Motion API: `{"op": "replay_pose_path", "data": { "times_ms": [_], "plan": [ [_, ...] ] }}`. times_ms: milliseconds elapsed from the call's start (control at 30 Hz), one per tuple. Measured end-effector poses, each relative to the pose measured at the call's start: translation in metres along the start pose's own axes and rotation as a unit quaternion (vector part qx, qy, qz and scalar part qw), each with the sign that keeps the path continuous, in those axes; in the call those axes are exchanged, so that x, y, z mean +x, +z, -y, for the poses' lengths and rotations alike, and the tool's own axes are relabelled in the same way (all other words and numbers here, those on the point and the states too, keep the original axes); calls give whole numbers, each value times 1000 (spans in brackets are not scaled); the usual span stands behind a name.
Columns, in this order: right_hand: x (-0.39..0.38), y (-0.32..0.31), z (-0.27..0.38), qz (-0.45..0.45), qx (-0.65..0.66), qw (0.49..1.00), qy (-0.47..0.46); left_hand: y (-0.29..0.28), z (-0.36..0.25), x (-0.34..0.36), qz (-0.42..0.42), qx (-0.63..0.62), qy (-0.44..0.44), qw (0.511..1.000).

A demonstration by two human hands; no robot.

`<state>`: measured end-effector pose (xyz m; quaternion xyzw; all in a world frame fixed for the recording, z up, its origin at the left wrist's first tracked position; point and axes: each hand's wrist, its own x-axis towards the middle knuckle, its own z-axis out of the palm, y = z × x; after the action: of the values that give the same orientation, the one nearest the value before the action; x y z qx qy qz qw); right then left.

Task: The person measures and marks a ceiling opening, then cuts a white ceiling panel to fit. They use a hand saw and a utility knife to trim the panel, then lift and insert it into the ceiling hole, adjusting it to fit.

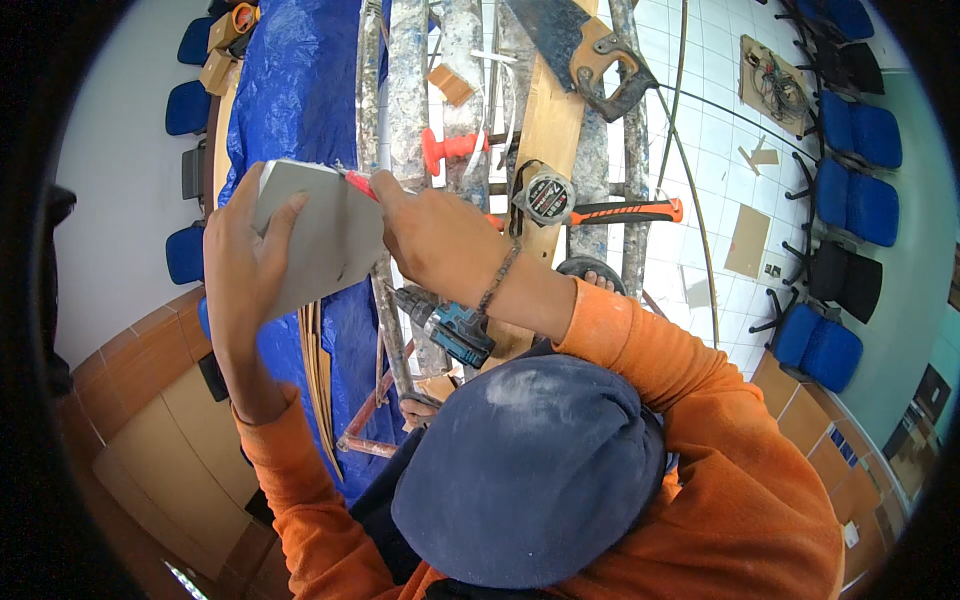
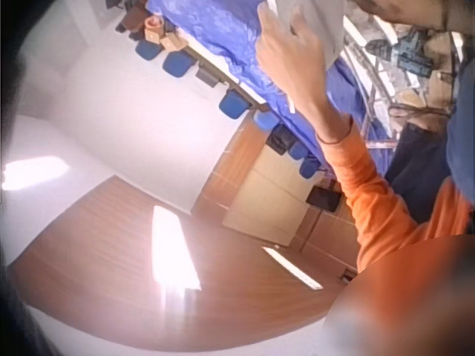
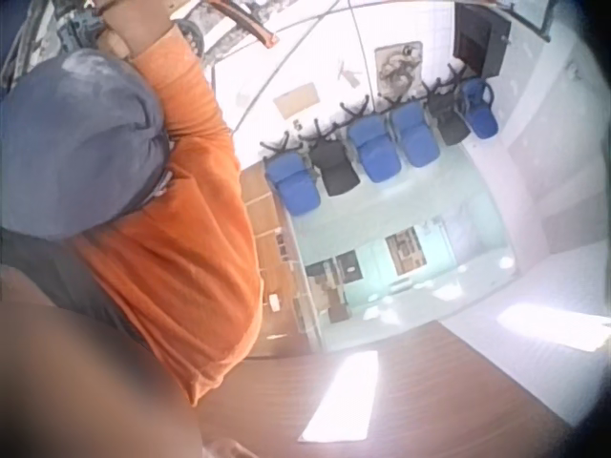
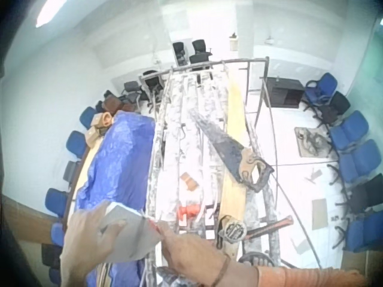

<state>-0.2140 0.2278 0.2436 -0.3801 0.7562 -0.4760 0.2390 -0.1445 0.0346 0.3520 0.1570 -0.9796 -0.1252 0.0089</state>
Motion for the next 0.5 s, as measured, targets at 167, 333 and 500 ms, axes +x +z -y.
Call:
{"op": "replay_pose_path", "data": {
  "times_ms": [167, 333, 500],
  "plan": [
    [4, -1, -1, 23, -26, 999, 11, -4, -7, 0, 4, -4, -22, 1000],
    [3, -14, 6, 46, -38, 998, 24, -4, -9, 2, -24, 29, 3, 999],
    [-5, -9, 2, 37, -34, 998, 26, -2, 0, 4, -6, -11, -9, 1000]
  ]
}}
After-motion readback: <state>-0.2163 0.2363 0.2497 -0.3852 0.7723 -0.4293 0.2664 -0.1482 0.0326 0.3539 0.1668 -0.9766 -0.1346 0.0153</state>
